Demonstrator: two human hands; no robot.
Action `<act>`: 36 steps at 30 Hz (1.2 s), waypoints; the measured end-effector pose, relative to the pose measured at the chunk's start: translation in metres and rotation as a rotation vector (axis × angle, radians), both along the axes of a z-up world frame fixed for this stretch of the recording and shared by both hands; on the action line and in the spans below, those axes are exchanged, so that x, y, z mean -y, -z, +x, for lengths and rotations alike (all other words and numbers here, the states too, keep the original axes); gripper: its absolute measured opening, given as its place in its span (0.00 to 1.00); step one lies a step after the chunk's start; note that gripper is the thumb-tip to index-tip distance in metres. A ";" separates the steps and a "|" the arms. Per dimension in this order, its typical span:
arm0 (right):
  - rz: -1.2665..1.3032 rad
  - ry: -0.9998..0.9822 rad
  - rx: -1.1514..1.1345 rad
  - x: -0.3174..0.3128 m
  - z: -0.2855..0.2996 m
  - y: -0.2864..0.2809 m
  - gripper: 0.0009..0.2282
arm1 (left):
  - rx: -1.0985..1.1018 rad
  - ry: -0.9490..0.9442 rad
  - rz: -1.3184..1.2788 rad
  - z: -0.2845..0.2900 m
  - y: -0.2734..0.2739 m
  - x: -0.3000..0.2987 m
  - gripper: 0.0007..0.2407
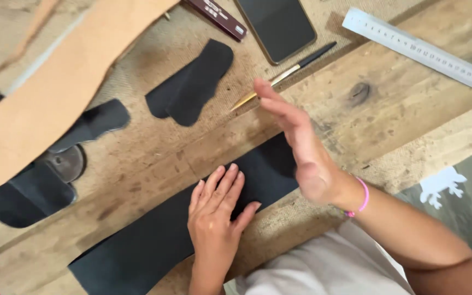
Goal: Marking geometric patterns on a strip of black leather using a metal ruler and a stylus
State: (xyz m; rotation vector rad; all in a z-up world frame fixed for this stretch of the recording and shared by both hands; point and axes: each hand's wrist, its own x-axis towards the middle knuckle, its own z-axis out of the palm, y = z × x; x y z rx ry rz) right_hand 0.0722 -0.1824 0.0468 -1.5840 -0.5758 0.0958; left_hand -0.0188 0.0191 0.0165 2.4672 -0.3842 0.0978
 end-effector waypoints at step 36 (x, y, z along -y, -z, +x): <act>0.373 0.263 -0.309 0.041 -0.019 0.004 0.24 | -0.120 -0.424 -0.878 -0.022 0.039 -0.031 0.11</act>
